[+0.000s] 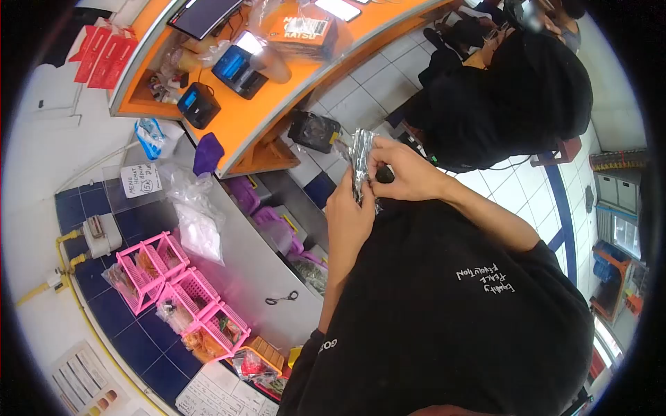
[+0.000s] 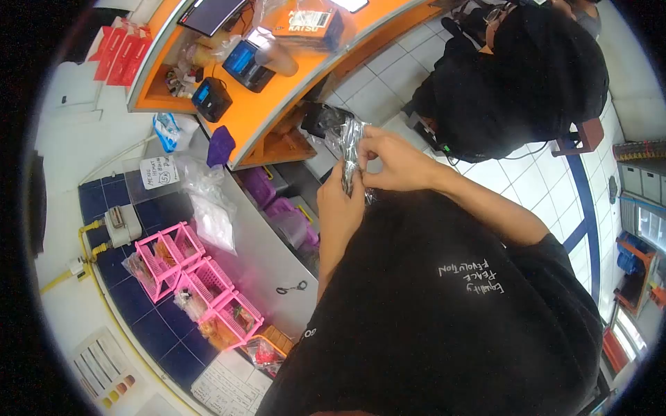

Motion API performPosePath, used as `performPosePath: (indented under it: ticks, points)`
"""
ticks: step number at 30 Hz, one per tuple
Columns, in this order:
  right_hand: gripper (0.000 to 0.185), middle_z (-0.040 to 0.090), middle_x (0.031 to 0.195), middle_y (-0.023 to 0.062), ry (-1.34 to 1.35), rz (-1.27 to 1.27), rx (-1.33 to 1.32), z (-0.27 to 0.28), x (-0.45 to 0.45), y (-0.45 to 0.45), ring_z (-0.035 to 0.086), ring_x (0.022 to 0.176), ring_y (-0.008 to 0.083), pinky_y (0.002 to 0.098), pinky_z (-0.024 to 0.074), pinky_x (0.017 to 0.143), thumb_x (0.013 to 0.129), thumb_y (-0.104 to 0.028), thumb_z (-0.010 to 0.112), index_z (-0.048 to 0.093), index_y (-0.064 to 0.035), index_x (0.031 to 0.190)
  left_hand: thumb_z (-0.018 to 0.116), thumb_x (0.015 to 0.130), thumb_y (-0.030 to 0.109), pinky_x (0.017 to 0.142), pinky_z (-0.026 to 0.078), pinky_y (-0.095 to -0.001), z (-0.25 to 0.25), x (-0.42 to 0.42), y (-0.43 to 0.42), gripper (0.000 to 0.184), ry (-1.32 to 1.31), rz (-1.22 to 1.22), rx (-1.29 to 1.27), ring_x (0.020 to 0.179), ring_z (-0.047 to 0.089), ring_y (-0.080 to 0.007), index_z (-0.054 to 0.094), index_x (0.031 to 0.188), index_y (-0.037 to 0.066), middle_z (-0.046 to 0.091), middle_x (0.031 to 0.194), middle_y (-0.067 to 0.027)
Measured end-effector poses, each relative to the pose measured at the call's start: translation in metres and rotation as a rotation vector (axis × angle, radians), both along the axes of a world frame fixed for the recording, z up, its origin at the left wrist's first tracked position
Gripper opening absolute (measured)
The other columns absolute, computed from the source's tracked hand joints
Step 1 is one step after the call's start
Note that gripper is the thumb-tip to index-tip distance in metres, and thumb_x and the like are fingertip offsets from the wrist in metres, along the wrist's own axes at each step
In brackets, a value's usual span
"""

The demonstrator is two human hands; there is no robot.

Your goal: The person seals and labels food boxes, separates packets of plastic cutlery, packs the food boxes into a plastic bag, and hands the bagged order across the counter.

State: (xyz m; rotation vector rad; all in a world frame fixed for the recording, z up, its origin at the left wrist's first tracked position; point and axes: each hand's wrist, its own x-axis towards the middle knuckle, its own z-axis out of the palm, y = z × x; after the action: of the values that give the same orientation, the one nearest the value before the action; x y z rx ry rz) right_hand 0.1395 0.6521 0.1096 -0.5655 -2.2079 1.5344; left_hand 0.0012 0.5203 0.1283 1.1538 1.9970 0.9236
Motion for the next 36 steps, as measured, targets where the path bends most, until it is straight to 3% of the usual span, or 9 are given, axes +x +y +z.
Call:
performPosePath:
  ticks: [4, 11, 18, 22, 28, 30, 33, 35, 36]
  points:
    - [0.021, 0.059, 0.098, 0.0163, -0.096, -0.032, 0.016, 0.005, 0.006, 0.001, 0.064, 0.099, 0.0342, 0.0416, 0.0520, 0.089, 0.080, -0.013, 0.078, 0.062, -0.0017, 0.088, 0.060, 0.102, 0.019, 0.078, 0.055, -0.0472, -0.007, -0.005, 0.004, 0.040, -0.103, -0.059, 0.041, 0.086, 0.073, -0.0440, 0.063, 0.138, 0.002, 0.072, 0.094, -0.0279]
    - [0.023, 0.057, 0.096, 0.0140, -0.114, -0.124, 0.320, 0.008, 0.003, -0.001, 0.062, 0.091, 0.0371, 0.0456, 0.0499, 0.077, 0.078, -0.015, 0.078, 0.060, -0.0043, 0.088, 0.059, 0.105, 0.025, 0.073, 0.053, -0.0429, -0.008, -0.012, 0.010, 0.038, -0.225, -0.052, -0.073, 0.071, 0.066, -0.0341, 0.066, 0.134, 0.001, 0.070, 0.084, -0.0236]
    - [0.022, 0.060, 0.092, 0.0127, 0.053, -0.164, 0.690, -0.004, -0.003, 0.002, 0.065, 0.082, 0.0351, 0.0455, 0.0517, 0.071, 0.082, -0.009, 0.075, 0.060, -0.0043, 0.098, 0.055, 0.106, 0.031, 0.078, 0.053, -0.0492, -0.007, -0.015, 0.019, 0.040, -0.242, -0.019, -0.201, 0.088, 0.072, -0.0464, 0.067, 0.130, 0.001, 0.071, 0.089, -0.0286]
    - [0.020, 0.061, 0.089, 0.0126, 0.085, -0.177, 0.650, -0.010, -0.005, 0.002, 0.066, 0.080, 0.0350, 0.0455, 0.0523, 0.069, 0.084, -0.008, 0.074, 0.060, -0.0043, 0.097, 0.054, 0.107, 0.031, 0.079, 0.053, -0.0521, 0.009, -0.012, 0.027, 0.040, -0.087, -0.055, -0.196, 0.095, 0.071, -0.0493, 0.065, 0.131, 0.001, 0.071, 0.092, -0.0305]
    - [0.025, 0.067, 0.093, 0.0116, 0.041, -0.209, 0.573, -0.008, -0.002, 0.000, 0.068, 0.078, 0.0314, 0.0412, 0.0539, 0.061, 0.083, -0.003, 0.076, 0.065, -0.0036, 0.104, 0.056, 0.106, 0.030, 0.084, 0.053, -0.0547, 0.002, -0.010, 0.025, 0.040, -0.161, -0.042, -0.143, 0.099, 0.070, -0.0513, 0.061, 0.131, 0.000, 0.072, 0.099, -0.0321]
    - [0.026, 0.067, 0.091, 0.0122, -0.070, -0.157, 0.545, -0.009, -0.004, 0.002, 0.068, 0.079, 0.0315, 0.0415, 0.0549, 0.066, 0.084, -0.004, 0.077, 0.065, -0.0040, 0.108, 0.057, 0.105, 0.030, 0.087, 0.053, -0.0557, -0.009, -0.007, 0.021, 0.040, -0.159, -0.027, -0.152, 0.102, 0.069, -0.0523, 0.061, 0.130, 0.000, 0.072, 0.103, -0.0323]
    - [0.028, 0.066, 0.095, 0.0144, 0.062, -0.073, 0.636, -0.013, -0.019, -0.006, 0.066, 0.086, 0.0341, 0.0418, 0.0541, 0.074, 0.088, -0.005, 0.075, 0.063, -0.0045, 0.113, 0.062, 0.099, 0.027, 0.093, 0.052, -0.0580, -0.025, -0.019, 0.003, 0.041, -0.115, 0.033, -0.183, 0.111, 0.067, -0.0537, 0.058, 0.129, -0.002, 0.071, 0.113, -0.0334]
    - [0.032, 0.066, 0.100, 0.0096, 0.039, 0.064, 0.435, -0.013, -0.036, -0.020, 0.064, 0.090, 0.0236, 0.0348, 0.0529, 0.079, 0.090, 0.002, 0.073, 0.061, -0.0052, 0.119, 0.065, 0.099, 0.026, 0.094, 0.054, -0.0472, -0.048, -0.037, -0.022, 0.046, -0.174, 0.131, -0.105, 0.115, 0.071, -0.0443, 0.057, 0.132, -0.005, 0.071, 0.120, -0.0341]
    - [0.032, 0.066, 0.100, 0.0096, 0.074, 0.171, 0.409, -0.020, -0.048, -0.030, 0.064, 0.090, 0.0236, 0.0348, 0.0529, 0.079, 0.090, 0.002, 0.073, 0.061, -0.0052, 0.119, 0.065, 0.099, 0.026, 0.094, 0.054, -0.0472, -0.048, -0.039, -0.039, 0.046, -0.168, 0.245, -0.118, 0.115, 0.071, -0.0443, 0.057, 0.132, -0.005, 0.071, 0.120, -0.0341]
